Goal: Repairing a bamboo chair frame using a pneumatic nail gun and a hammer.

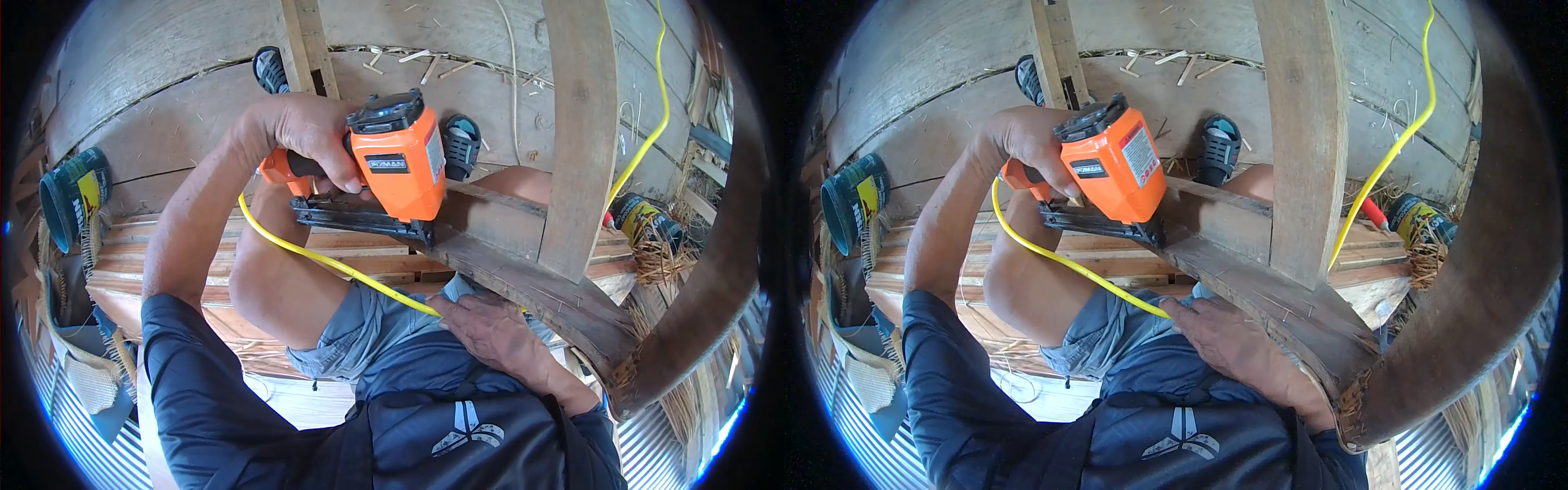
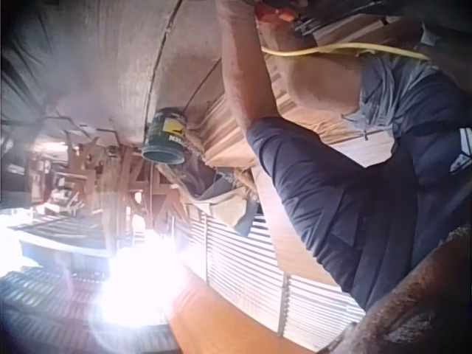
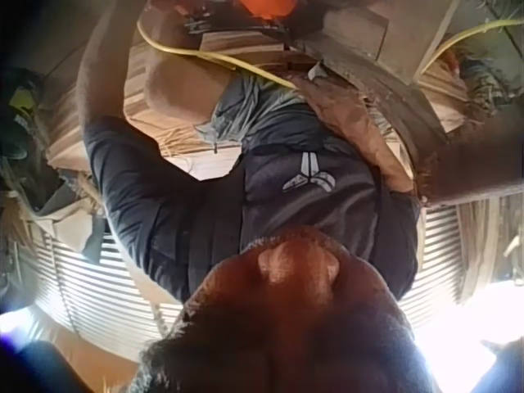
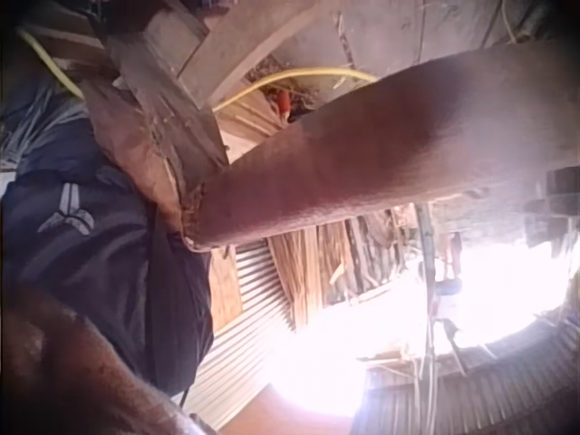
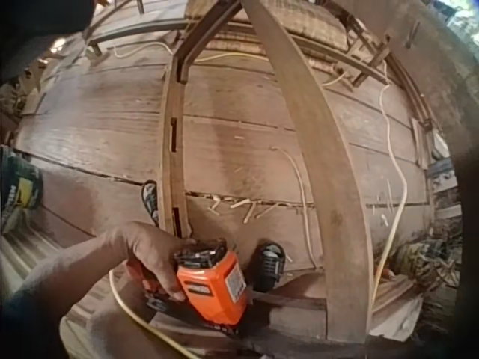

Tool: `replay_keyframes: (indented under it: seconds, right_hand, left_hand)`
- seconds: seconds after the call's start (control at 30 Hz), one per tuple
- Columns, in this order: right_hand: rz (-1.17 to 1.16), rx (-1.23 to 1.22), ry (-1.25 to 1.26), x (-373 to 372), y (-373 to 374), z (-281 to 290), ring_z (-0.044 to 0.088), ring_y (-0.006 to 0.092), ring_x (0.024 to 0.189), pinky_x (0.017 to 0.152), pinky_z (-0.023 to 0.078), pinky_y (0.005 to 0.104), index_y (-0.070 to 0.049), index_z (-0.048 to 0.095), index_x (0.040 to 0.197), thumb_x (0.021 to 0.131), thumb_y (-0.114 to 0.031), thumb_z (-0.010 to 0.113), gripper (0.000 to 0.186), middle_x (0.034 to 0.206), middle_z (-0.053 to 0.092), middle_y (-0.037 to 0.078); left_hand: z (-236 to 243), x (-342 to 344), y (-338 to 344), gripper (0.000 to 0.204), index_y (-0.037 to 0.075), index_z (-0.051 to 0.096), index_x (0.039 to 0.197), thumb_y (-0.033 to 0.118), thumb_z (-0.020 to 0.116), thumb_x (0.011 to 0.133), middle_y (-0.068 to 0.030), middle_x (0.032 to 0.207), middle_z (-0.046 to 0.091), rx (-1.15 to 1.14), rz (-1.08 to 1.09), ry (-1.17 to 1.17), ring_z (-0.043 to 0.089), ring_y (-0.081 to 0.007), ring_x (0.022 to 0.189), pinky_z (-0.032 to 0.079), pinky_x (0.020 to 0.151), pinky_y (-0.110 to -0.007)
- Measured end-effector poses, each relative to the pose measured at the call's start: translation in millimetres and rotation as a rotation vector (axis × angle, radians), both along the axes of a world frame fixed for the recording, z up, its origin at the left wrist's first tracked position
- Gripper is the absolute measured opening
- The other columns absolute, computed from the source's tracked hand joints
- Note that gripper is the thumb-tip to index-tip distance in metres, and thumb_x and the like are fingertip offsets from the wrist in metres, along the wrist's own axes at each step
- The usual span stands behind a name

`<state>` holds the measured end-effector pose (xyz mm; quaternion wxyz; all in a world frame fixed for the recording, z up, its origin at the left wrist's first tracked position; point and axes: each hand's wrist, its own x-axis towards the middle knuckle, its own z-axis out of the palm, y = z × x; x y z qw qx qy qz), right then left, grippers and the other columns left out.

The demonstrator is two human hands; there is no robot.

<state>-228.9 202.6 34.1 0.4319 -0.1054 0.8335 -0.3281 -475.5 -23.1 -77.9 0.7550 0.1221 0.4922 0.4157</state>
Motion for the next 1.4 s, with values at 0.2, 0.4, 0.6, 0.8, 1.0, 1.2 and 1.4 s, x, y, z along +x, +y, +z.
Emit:
replay_keyframes:
  seconds: [0.2,0.4,0.6,0.8,1.0,1.2,1.4]
  right_hand:
    - [-0.063,-0.062,0.054,-4.3,0.0,4.6,0.056,0.0241,0.069,0.063,0.047,0.0351,-0.011,0.055,0.117,0.085,-0.016,0.062,0.034,0.075,0.053,0.007]
    - [-0.014,-0.024,0.033,-6.1,-2.7,11.3,0.057,0.0278,0.069,0.063,0.047,0.0376,-0.008,0.054,0.115,0.083,-0.013,0.062,0.033,0.074,0.055,0.01]
    - [-0.019,-0.003,0.055,-10.0,-5.5,30.5,0.06,0.0334,0.081,0.07,0.047,0.0408,-0.007,0.052,0.114,0.082,-0.014,0.062,0.034,0.088,0.062,0.016]
    - [0.043,-0.026,0.209,11.5,-6.6,57.0,0.06,0.0352,0.087,0.076,0.046,0.0424,-0.007,0.052,0.113,0.081,-0.019,0.064,0.036,0.093,0.063,0.018]
    - [-0.148,0.239,0.139,49.5,35.0,106.7,0.063,0.0327,0.075,0.067,0.05,0.0401,-0.007,0.059,0.106,0.084,-0.024,0.059,0.028,0.084,0.065,0.016]
    - [-0.572,0.368,0.932,100.2,228.5,103.1,0.06,0.0343,0.074,0.067,0.047,0.0433,-0.002,0.063,0.094,0.088,-0.017,0.05,0.02,0.079,0.063,0.016]
    - [-0.924,0.729,1.27,160.9,326.1,114.0,0.058,0.032,0.096,0.088,0.042,0.0391,-0.005,0.057,0.112,0.088,-0.016,0.055,0.027,0.104,0.061,0.015]
  left_hand:
    - [2.2,-3.3,1.1,0.044,0.0,0.061,0.102,0.008,0.08,0.063,-0.0077,0.089,0.066,0.044,-0.077,0.072,0.061,-0.0144,0.079,0.053,0.067,-0.03]
    - [-28.8,1.6,-1.1,0.035,0.004,0.064,0.102,0.013,0.075,0.07,-0.0055,0.091,0.068,0.102,-0.086,-0.083,0.059,-0.0129,0.065,0.05,0.056,-0.026]
    - [5.6,14.2,-20.1,0.03,0.003,0.064,0.096,0.01,0.074,0.069,-0.0055,0.085,0.068,0.082,0.003,0.058,0.058,-0.0131,0.062,0.048,0.055,-0.027]
    - [112.6,36.8,-65.4,0.037,0.002,0.061,0.098,0.01,0.074,0.065,-0.0063,0.082,0.065,-0.16,0.299,0.526,0.061,-0.0139,0.065,0.052,0.06,-0.028]
    - [210.5,140.8,-102.2,0.039,-0.002,0.057,0.108,0.014,0.063,0.073,-0.0104,0.097,0.062,0.353,1.112,0.719,0.059,-0.013,0.067,0.05,0.061,-0.026]
    - [216.9,237.8,-35.0,0.07,-0.001,0.036,0.13,0.035,0.069,0.08,-0.0175,0.122,0.055,0.856,1.392,0.496,0.06,-0.0175,0.071,0.05,0.066,-0.037]
    - [252.1,315.3,156.8,0.061,0.004,0.04,0.128,0.034,0.064,0.08,-0.0119,0.12,0.051,0.742,1.243,0.21,0.059,-0.0176,0.083,0.05,0.072,-0.042]
